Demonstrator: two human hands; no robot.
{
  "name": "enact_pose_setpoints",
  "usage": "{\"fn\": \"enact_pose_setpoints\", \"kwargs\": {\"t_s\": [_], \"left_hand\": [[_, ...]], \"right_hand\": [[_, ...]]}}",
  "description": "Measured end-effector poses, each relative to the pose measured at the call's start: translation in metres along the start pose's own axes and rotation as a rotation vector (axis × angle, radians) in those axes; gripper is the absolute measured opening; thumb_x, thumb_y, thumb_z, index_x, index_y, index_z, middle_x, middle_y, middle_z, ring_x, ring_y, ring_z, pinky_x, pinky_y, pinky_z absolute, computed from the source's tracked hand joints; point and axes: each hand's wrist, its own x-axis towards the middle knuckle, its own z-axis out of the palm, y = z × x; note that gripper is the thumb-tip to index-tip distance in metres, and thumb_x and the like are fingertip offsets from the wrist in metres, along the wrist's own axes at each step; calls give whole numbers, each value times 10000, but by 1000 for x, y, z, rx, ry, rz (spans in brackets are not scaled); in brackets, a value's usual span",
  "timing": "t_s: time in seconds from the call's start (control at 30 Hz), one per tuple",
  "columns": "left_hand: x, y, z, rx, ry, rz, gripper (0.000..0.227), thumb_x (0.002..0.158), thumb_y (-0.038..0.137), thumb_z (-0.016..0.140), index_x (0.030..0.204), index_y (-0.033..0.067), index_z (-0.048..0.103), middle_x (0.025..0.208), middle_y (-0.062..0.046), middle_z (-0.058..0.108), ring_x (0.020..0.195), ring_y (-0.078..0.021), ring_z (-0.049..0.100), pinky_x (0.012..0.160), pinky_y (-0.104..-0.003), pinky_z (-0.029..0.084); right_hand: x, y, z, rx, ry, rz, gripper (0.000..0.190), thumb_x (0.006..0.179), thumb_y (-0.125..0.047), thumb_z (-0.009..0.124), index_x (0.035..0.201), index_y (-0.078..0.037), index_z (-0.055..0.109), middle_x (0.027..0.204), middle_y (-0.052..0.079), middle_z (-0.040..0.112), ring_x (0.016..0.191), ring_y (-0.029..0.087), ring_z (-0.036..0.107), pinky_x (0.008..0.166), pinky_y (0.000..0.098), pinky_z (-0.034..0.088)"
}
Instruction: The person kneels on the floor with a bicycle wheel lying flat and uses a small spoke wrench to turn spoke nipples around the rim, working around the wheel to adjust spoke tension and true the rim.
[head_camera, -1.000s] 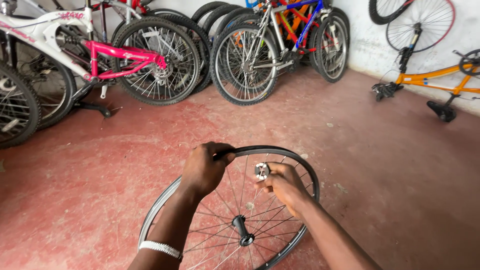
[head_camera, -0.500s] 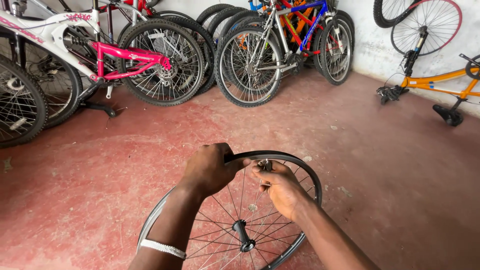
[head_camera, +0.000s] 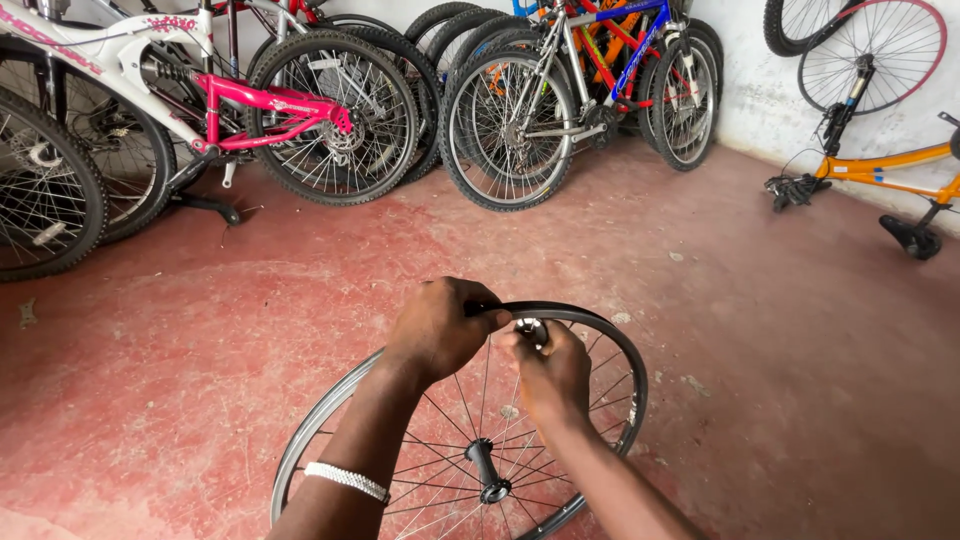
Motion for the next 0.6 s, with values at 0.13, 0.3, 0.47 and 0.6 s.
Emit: {"fn": "enact_pose_setpoints", "kwargs": {"t_s": [0.13, 0.3, 0.47, 0.6], "left_hand": [[-11, 7, 3, 23, 145, 55, 204, 862, 261, 740, 998, 141, 832, 836, -15, 802, 692, -174, 704, 696, -338, 561], [-18, 12, -5, -44, 101, 20, 218, 879, 242, 738, 1044, 134, 830, 894, -28, 815, 702, -161, 713, 700, -312, 584], [-17, 5, -1, -27, 59, 38, 245, 855, 331, 729, 1053, 221, 823, 953, -30, 800, 921, -244, 697, 859, -400, 555], [-19, 14, -5, -18, -21, 4, 281, 871, 380, 705, 1116, 287, 807, 1089, -31, 802, 1165, -301, 704, 1042, -461, 537]], "right_hand": [[-30, -18, 2, -202, -24, -47, 254, 1007, -74, 565, 1243, -151, 622, 1108, 18, 808, 959, 130, 815, 672, 291, 635], [-12, 14, 4, 419, -13, -79, 536, 899, 94, 650, 1425, 65, 552, 1116, 175, 717, 827, 235, 772, 689, 257, 652], [-8, 18, 2, 254, 97, -116, 317, 803, -167, 772, 1082, -40, 691, 807, 110, 749, 682, 202, 721, 587, 309, 547], [-12, -4, 0, -245, 87, -37, 433, 936, -415, 545, 643, -136, 698, 541, 10, 717, 574, 212, 730, 649, 381, 589]]}}
